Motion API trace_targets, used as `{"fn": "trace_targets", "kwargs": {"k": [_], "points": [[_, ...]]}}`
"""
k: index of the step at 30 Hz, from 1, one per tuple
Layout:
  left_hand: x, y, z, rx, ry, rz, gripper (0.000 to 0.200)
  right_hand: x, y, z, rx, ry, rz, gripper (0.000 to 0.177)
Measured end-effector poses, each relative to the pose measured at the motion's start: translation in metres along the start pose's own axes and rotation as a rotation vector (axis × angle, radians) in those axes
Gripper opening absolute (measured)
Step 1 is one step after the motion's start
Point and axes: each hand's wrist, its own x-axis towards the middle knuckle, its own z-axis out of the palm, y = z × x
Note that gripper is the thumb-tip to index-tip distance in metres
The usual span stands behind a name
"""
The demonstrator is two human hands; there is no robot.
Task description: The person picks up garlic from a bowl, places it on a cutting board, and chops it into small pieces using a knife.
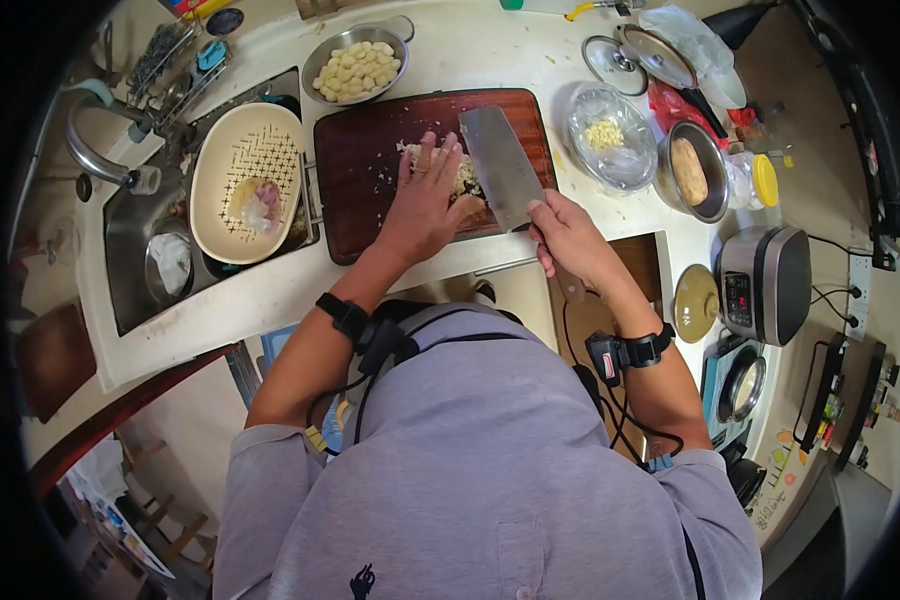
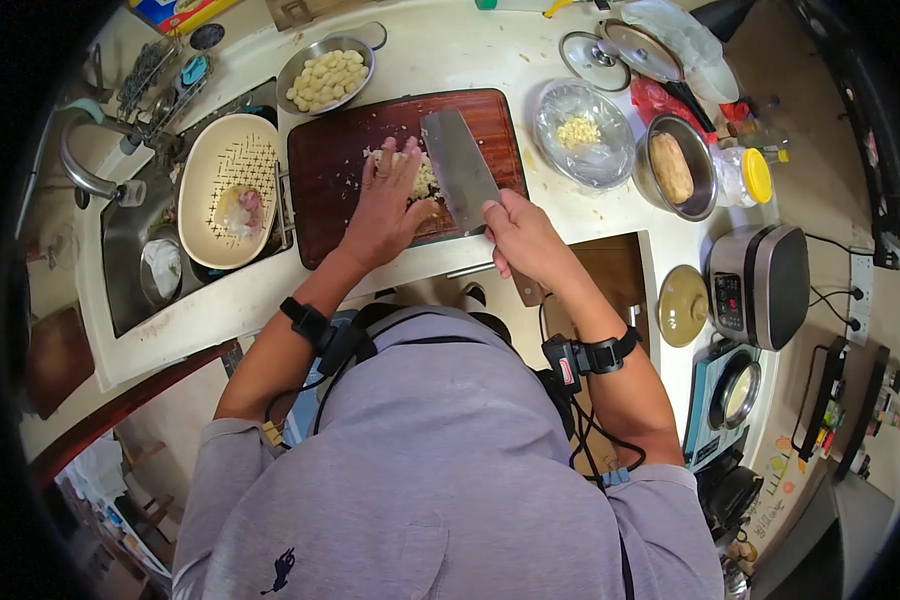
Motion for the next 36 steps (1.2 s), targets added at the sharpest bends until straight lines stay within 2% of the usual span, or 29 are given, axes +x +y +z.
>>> {"fn": "trace_targets", "kwargs": {"k": [4,7,8,11,13,18,22,28,31,34,36], "points": [[-0.005,-0.003,-0.018,-0.166,0.251,-0.071,0.057,0.001,-0.017,0.000,-0.283,0.039,-0.102,0.023],[-0.011,-0.004,-0.033,-0.219,0.471,-0.142,0.036,0.018,0.000,0.007,-0.836,0.328,-0.677,0.018],[-0.013,-0.004,-0.038,-0.226,0.548,-0.167,0.029,0.019,0.004,0.007,-0.851,0.341,-0.674,0.019],[-0.020,-0.002,-0.055,-0.161,0.628,-0.078,0.019,0.013,0.003,0.013,-0.894,0.364,-0.649,0.023],[-0.025,0.005,-0.064,-0.140,0.519,-0.009,0.020,0.016,0.014,0.014,-0.927,0.370,-0.616,0.024],[-0.025,0.029,-0.064,-0.195,0.219,0.170,0.029,0.018,0.030,0.017,-0.942,0.366,-0.693,0.021],[-0.019,0.030,-0.056,-0.181,0.054,0.207,0.031,0.015,0.032,0.019,-0.930,0.350,-0.775,0.019],[-0.005,0.021,-0.052,-0.092,-0.032,0.215,0.038,0.018,0.046,0.022,-0.909,0.320,-0.845,0.018],[0.001,0.018,-0.051,-0.151,-0.081,0.183,0.038,0.020,0.051,0.026,-0.892,0.296,-0.851,0.017],[-0.001,0.023,-0.052,-0.164,-0.039,0.136,0.033,0.020,0.053,0.027,-0.897,0.312,-0.872,0.015],[-0.005,0.032,-0.056,-0.238,-0.071,0.183,0.030,0.023,0.053,0.028,-0.895,0.322,-0.878,0.014]]}}
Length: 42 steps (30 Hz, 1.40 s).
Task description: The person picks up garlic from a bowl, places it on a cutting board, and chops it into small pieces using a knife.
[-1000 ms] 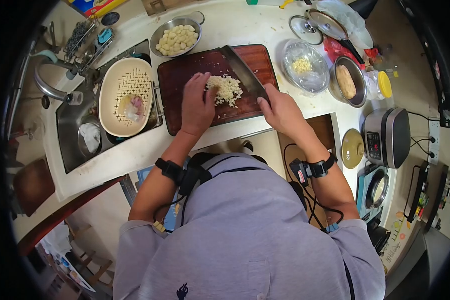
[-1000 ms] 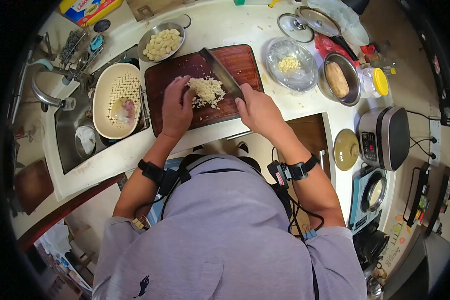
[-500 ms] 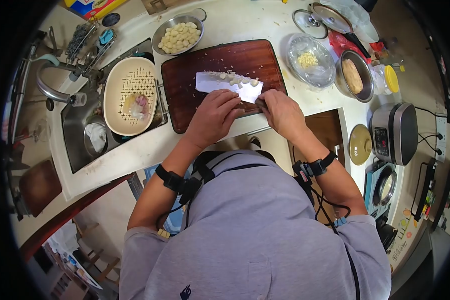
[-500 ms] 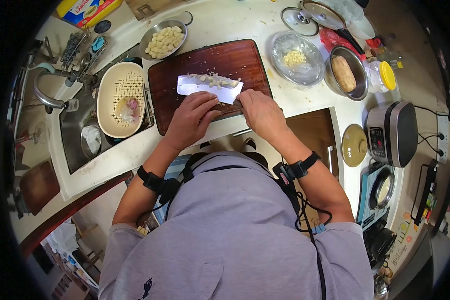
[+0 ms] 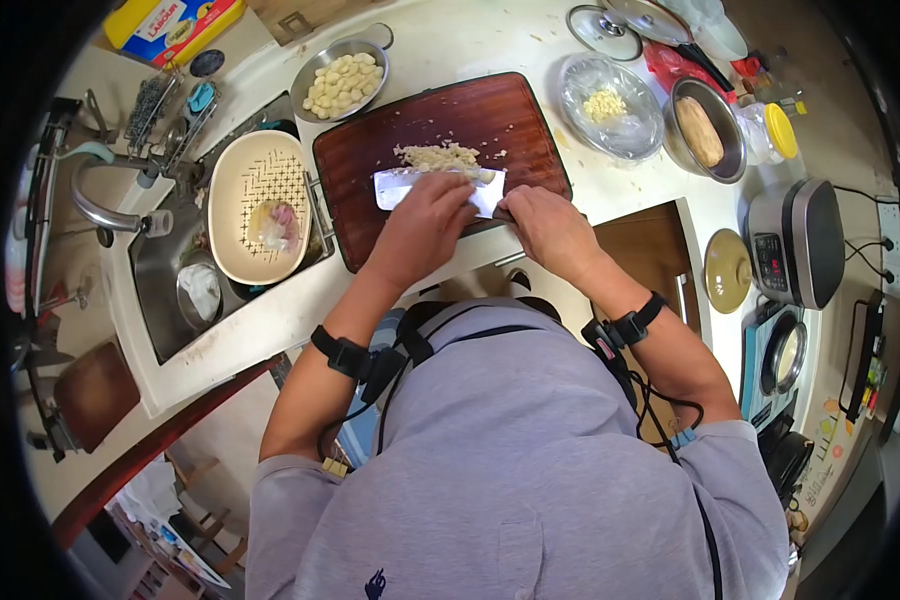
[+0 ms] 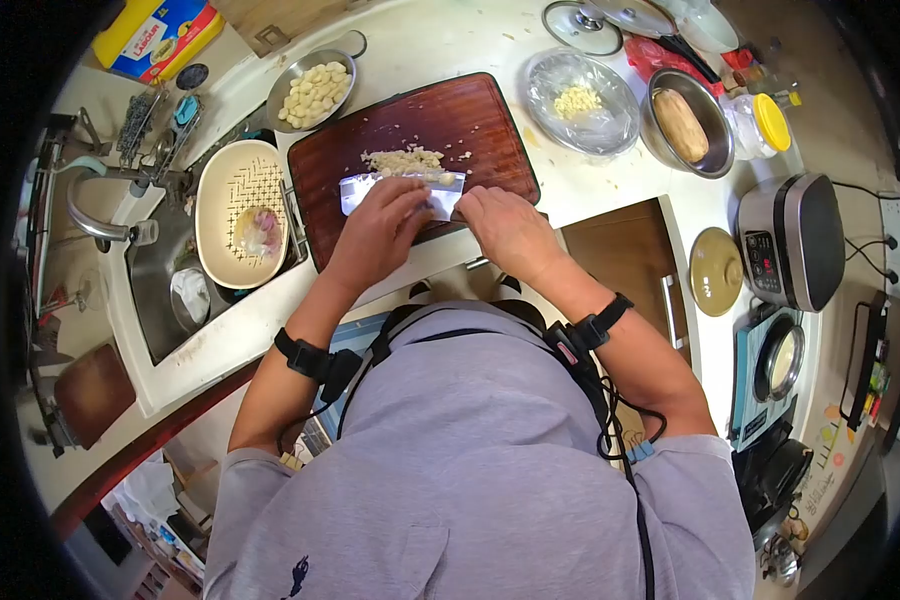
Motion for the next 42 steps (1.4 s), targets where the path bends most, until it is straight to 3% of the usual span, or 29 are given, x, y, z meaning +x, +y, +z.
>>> {"fn": "trace_targets", "kwargs": {"k": [7,19,22,28,31,37,42], "points": [[0.013,0.005,0.014,0.007,-0.102,0.069,0.034,0.000,-0.003,-0.002,-0.046,0.006,-0.019,0.011],[0.007,-0.012,0.016,0.157,-0.010,0.028,0.035,-0.008,0.002,-0.001,-0.003,-0.021,0.085,0.018],[0.005,-0.013,0.008,0.176,0.029,0.075,0.031,-0.011,0.003,-0.006,-0.007,-0.043,0.094,0.012],[-0.004,-0.001,-0.002,0.119,-0.070,0.069,0.025,-0.016,0.005,-0.012,-0.002,-0.036,0.108,0.012],[0.001,-0.004,0.002,0.171,-0.007,0.078,0.027,-0.018,0.006,-0.012,-0.005,-0.025,0.095,0.013],[0.020,-0.012,-0.002,0.079,-0.099,-0.077,0.027,-0.029,0.008,-0.015,-0.003,-0.005,0.091,0.011],[0.028,-0.019,0.002,0.138,-0.048,0.052,0.026,-0.035,0.005,-0.021,0.019,0.033,0.099,0.010]]}}
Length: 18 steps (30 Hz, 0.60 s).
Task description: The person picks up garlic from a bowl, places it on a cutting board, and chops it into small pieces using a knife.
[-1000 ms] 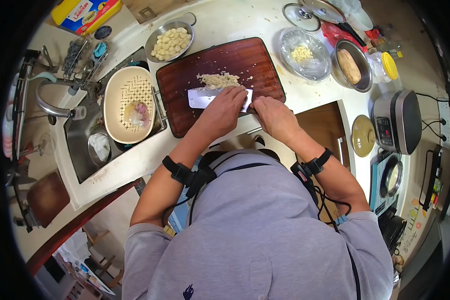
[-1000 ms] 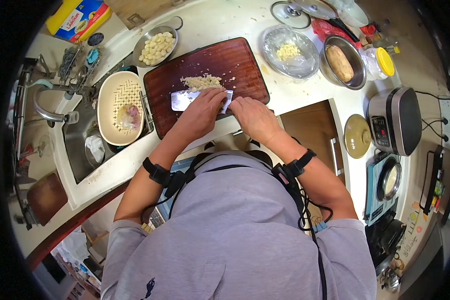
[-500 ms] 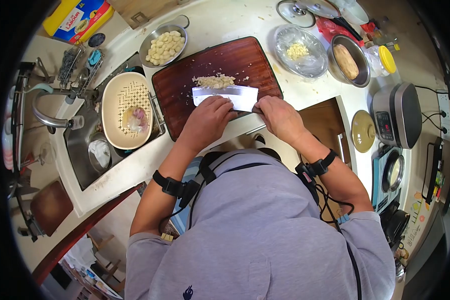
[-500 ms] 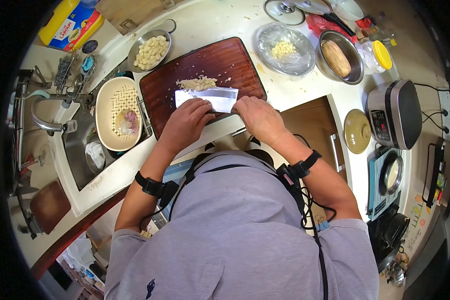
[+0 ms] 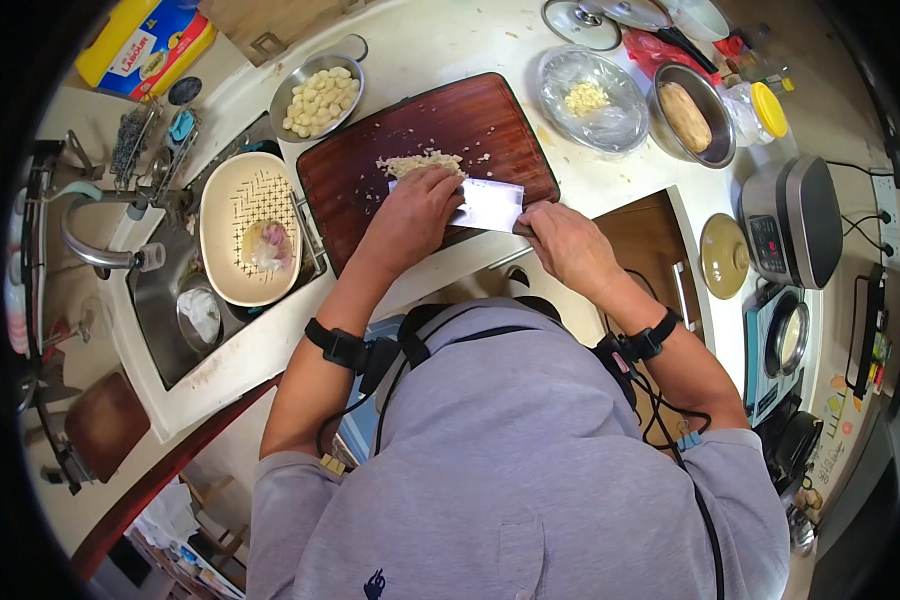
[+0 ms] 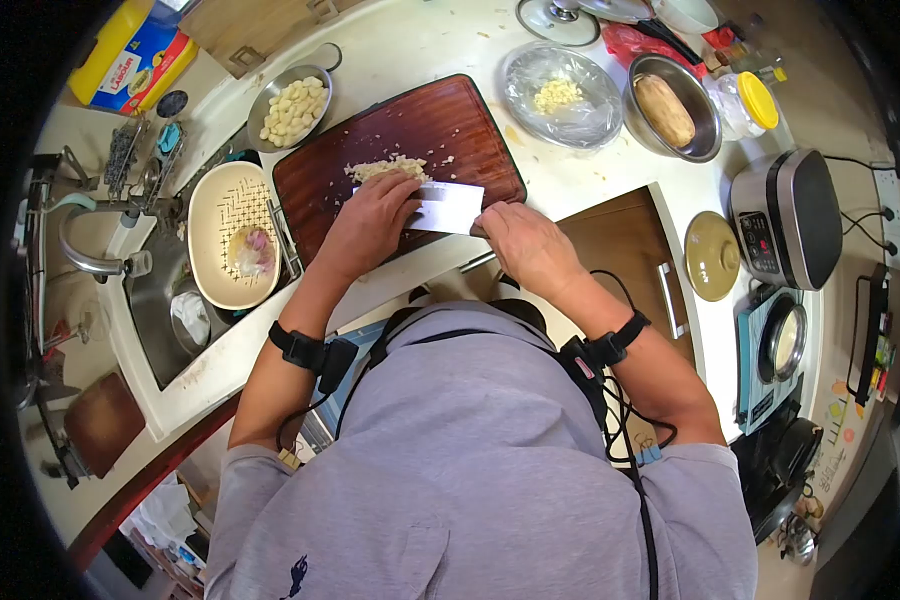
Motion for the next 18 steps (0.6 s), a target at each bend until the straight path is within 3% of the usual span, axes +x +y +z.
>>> {"fn": "trace_targets", "kwargs": {"k": [10,13,18], "points": [[0.002,0.010,-0.002,-0.044,-0.102,0.028,0.023,0.005,-0.003,0.002,-0.015,0.014,-0.025,0.011],[0.007,0.003,0.001,-0.063,-0.040,-0.107,0.023,0.005,-0.002,-0.001,-0.012,-0.019,-0.017,0.012],[-0.001,-0.008,-0.013,0.057,0.393,-0.190,0.026,0.007,-0.008,-0.012,0.030,-0.043,0.094,0.020]]}}
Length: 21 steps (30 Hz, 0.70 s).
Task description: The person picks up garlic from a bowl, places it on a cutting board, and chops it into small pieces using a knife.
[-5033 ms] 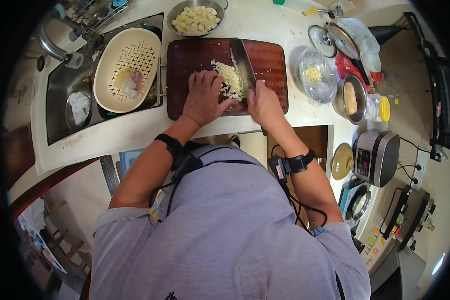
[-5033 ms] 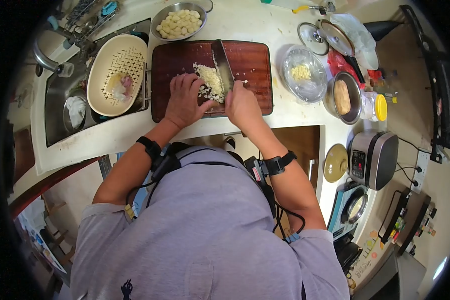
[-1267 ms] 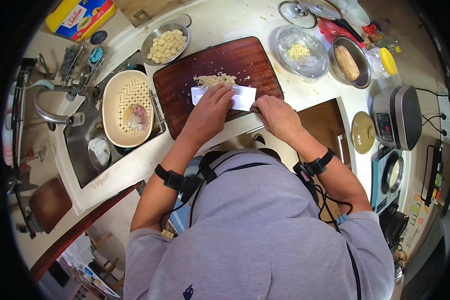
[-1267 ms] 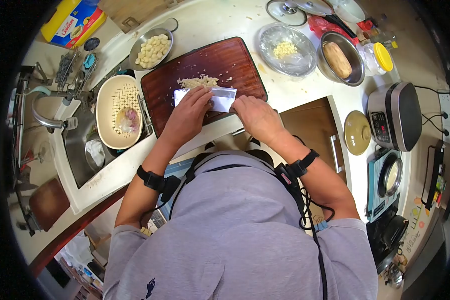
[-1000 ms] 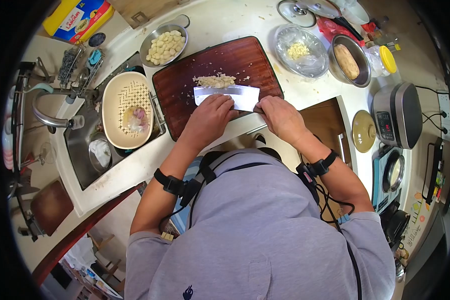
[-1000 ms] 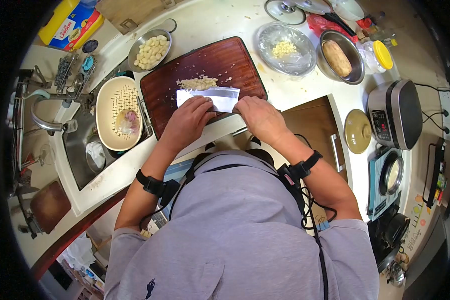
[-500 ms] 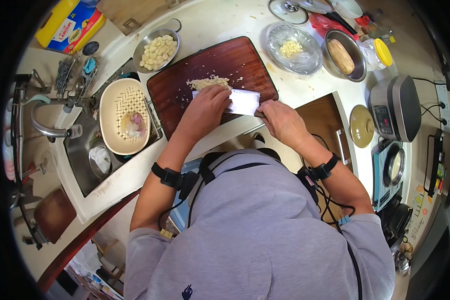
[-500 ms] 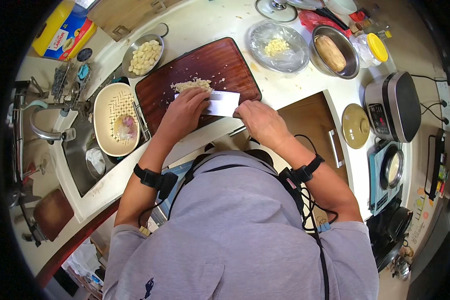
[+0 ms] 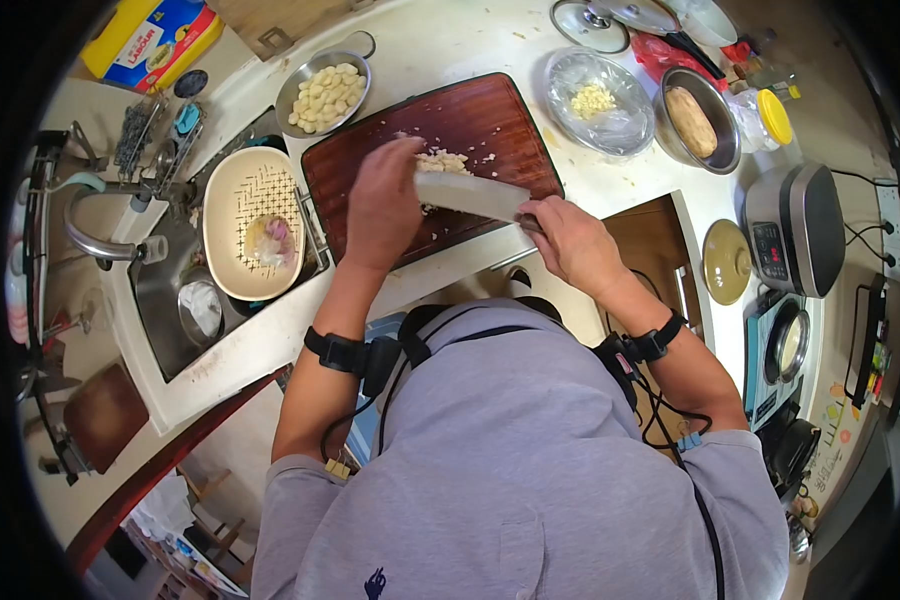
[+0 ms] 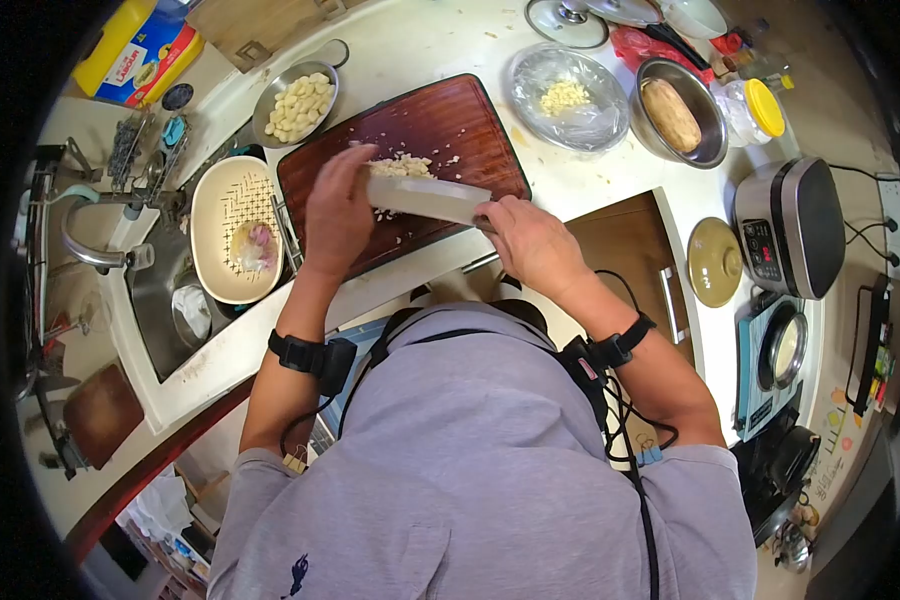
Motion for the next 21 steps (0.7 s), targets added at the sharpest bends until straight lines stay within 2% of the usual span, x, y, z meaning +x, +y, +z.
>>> {"fn": "trace_targets", "kwargs": {"k": [1,2,5,6,10,13,16,21], "points": [[-0.002,-0.008,-0.003,0.031,0.086,-0.039,0.027,0.003,-0.003,-0.006,0.020,-0.013,0.037,0.021],[-0.011,-0.021,-0.003,0.040,0.083,-0.090,0.035,0.006,-0.005,-0.008,0.073,0.008,0.057,0.022],[-0.038,-0.035,0.011,0.190,0.030,-0.079,0.048,0.024,-0.009,-0.011,0.196,0.027,0.101,0.023],[-0.048,-0.038,0.019,0.166,-0.044,-0.136,0.067,0.032,-0.011,-0.012,0.212,0.008,0.109,0.023],[-0.063,-0.034,0.031,0.268,-0.129,-0.096,0.093,0.060,-0.023,-0.013,0.141,-0.058,0.091,0.020],[-0.064,-0.029,0.040,0.281,-0.128,-0.094,0.094,0.073,-0.021,0.003,-0.006,-0.147,0.107,0.017],[-0.068,-0.028,0.044,0.291,-0.102,-0.110,0.095,0.079,-0.026,0.000,-0.011,-0.242,0.135,0.022],[-0.071,-0.032,0.047,0.280,-0.080,-0.132,0.096,0.090,-0.022,0.000,-0.105,-0.279,0.057,0.017]]}}
